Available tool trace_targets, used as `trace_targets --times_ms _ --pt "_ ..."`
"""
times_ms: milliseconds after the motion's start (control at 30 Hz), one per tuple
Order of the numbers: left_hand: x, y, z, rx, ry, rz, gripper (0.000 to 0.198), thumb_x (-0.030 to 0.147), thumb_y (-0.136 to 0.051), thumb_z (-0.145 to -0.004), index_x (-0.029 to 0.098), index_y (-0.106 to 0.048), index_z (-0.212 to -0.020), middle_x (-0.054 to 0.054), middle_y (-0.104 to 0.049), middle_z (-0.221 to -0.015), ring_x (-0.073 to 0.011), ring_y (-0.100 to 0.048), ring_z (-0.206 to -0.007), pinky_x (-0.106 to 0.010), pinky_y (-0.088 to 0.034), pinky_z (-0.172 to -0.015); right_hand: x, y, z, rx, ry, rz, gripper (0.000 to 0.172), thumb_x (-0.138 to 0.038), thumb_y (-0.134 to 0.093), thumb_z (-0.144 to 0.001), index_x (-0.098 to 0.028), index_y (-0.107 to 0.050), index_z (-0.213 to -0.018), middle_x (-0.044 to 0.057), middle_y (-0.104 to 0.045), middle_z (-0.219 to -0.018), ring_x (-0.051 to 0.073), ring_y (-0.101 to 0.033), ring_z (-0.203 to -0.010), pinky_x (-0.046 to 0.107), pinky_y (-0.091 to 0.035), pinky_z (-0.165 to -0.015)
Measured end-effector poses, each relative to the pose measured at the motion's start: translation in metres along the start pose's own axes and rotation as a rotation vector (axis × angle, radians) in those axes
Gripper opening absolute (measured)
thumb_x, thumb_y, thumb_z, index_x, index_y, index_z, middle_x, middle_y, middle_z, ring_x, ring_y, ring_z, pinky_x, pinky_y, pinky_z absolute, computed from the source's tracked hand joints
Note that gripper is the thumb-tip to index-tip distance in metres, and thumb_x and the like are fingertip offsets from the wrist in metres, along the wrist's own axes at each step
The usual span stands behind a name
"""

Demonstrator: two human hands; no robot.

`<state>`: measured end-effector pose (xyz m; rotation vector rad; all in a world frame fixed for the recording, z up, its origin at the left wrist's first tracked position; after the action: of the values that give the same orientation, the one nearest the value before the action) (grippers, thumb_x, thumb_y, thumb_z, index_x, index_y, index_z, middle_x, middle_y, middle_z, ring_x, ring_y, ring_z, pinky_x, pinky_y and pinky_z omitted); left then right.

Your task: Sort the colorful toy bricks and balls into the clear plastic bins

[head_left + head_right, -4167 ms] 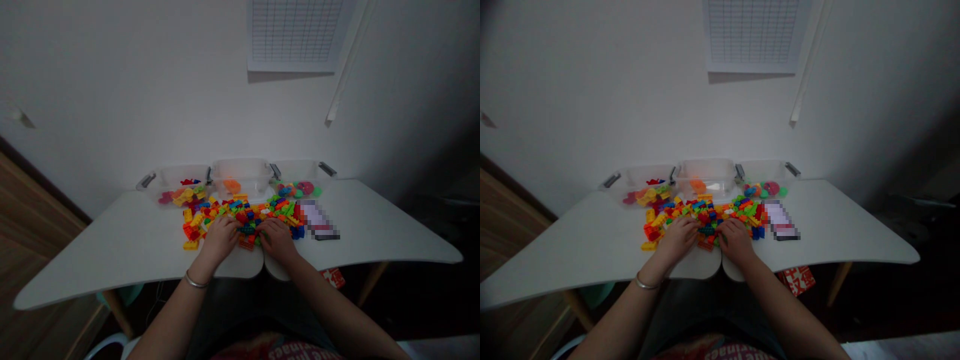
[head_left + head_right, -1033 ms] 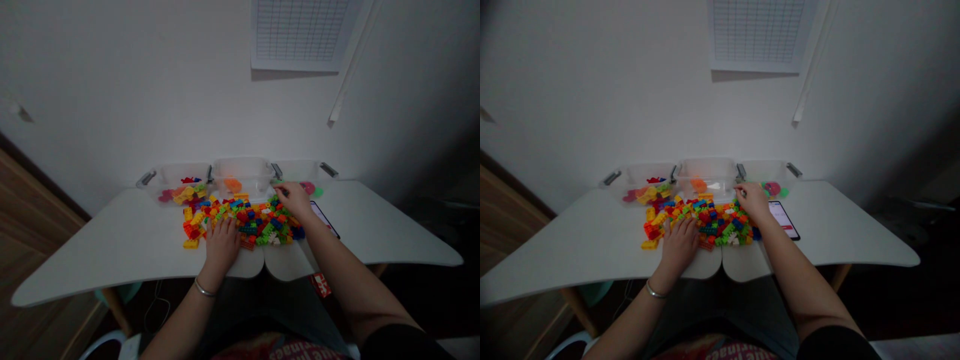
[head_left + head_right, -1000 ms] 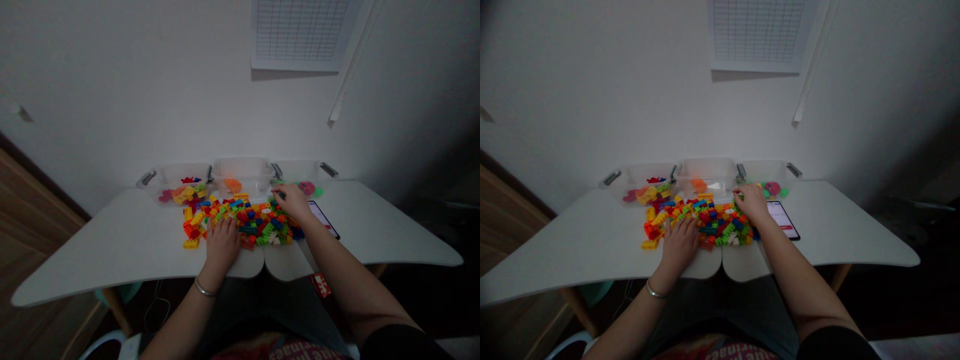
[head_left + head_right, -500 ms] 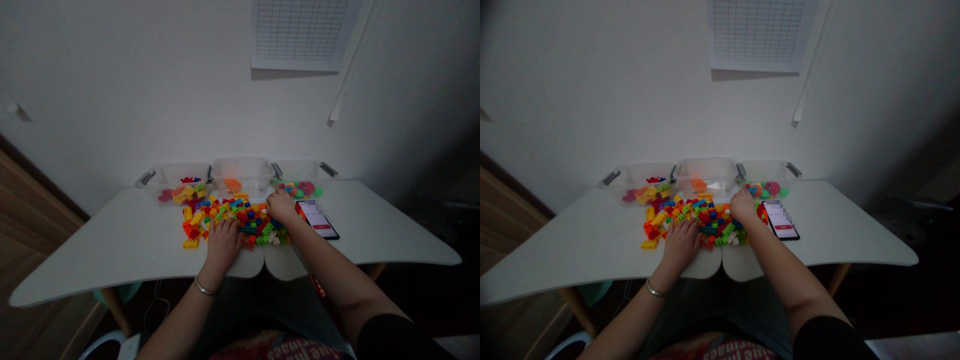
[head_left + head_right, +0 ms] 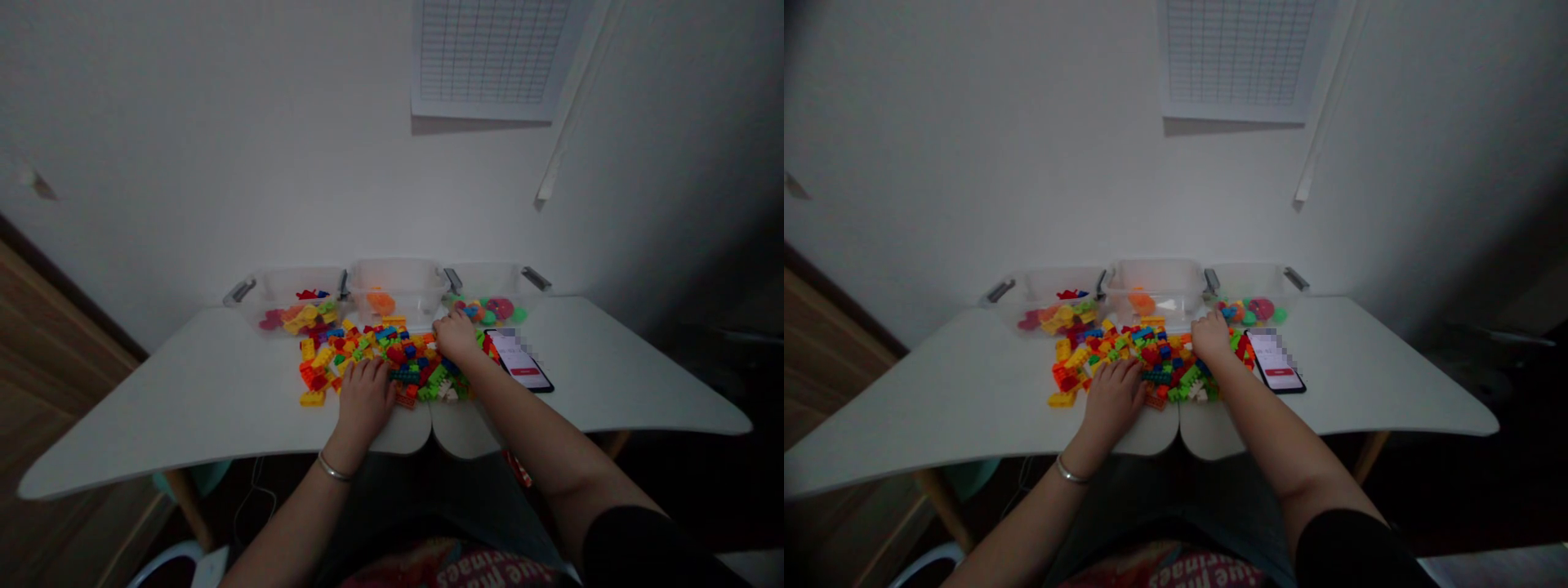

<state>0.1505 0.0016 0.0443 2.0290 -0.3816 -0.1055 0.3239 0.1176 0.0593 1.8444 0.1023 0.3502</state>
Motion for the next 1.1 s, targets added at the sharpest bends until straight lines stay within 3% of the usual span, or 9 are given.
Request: trace_targets --times_ms 133,300,500,633,867,1100 --pt "0.0 0.0 0.0 0.006 0.0 0.001 0.033 0.031 -0.053 -0.089 0.017 -0.064 -0.117 -0.011 -0.064 -0.125 -0.0316 -0.056 -0.117 -0.054 -0.038 -0.107 -0.001 0.004 -0.001 0.031 0.011 -0.001 0.028 -0.012 -0.049 -0.084 -0.012 -0.072 -0.1 0.015 -0.073 -0.101 0.029 -0.059 -0.105 0.043 -0.025 -0.105" --pt "0.0 0.0 0.001 0.019 -0.009 0.01 0.032 0.03 -0.055 -0.088 0.017 -0.065 -0.115 -0.012 -0.064 -0.125 -0.0317 -0.056 -0.117 -0.053 -0.039 -0.106 -0.006 0.021 0.008 0.168 0.03 -0.076 0.026 -0.011 -0.049 -0.086 -0.015 -0.072 -0.099 0.013 -0.074 -0.097 0.028 -0.06 -0.102 0.043 -0.029 -0.103" --pt "-0.002 -0.002 0.002 0.044 -0.01 0.019 0.032 0.03 -0.055 -0.088 0.017 -0.064 -0.116 -0.013 -0.065 -0.123 -0.0317 -0.056 -0.116 -0.053 -0.039 -0.106 -0.02 0.042 0.024 0.259 -0.068 -0.515 0.018 -0.021 -0.059 -0.085 -0.02 -0.068 -0.1 0.007 -0.072 -0.094 0.023 -0.062 -0.094 0.035 -0.042 -0.089" --pt "-0.002 -0.002 0.002 0.074 -0.031 0.06 0.034 0.029 -0.055 -0.088 0.016 -0.061 -0.119 -0.013 -0.065 -0.122 -0.0305 -0.058 -0.114 -0.053 -0.038 -0.106 -0.036 0.046 0.049 0.374 0.001 -0.733 0.012 -0.017 -0.061 -0.083 -0.02 -0.066 -0.093 0.005 -0.071 -0.095 0.022 -0.061 -0.094 0.035 -0.045 -0.087" --pt "0.0 0.003 0.002 0.104 -0.106 0.17 0.028 0.023 -0.056 -0.087 0.02 -0.062 -0.114 -0.008 -0.07 -0.11 -0.0256 -0.061 -0.106 -0.054 -0.035 -0.108 -0.061 0.031 0.092 0.474 0.156 -0.745 0.01 -0.014 -0.064 -0.08 -0.021 -0.067 -0.087 0.004 -0.069 -0.084 0.021 -0.06 -0.085 0.037 -0.047 -0.084" --pt "0.0 0.008 0.002 0.085 -0.129 0.259 0.018 0.019 -0.056 -0.085 0.024 -0.067 -0.098 -0.004 -0.072 -0.095 -0.0225 -0.063 -0.097 -0.055 -0.036 -0.108 -0.072 0.043 0.1 0.575 0.262 -0.654 0.009 -0.019 -0.062 -0.086 -0.022 -0.071 -0.087 0.005 -0.07 -0.083 0.019 -0.06 -0.084 0.034 -0.047 -0.084"
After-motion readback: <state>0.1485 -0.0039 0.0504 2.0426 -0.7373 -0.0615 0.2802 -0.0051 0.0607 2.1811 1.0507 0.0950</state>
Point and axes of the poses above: each hand's wrist, its own z-axis away from the middle knuckle, its own y-axis out of the back of the hand, x = y × z, the point moved 7 cm from there along -z, towards the middle knuckle
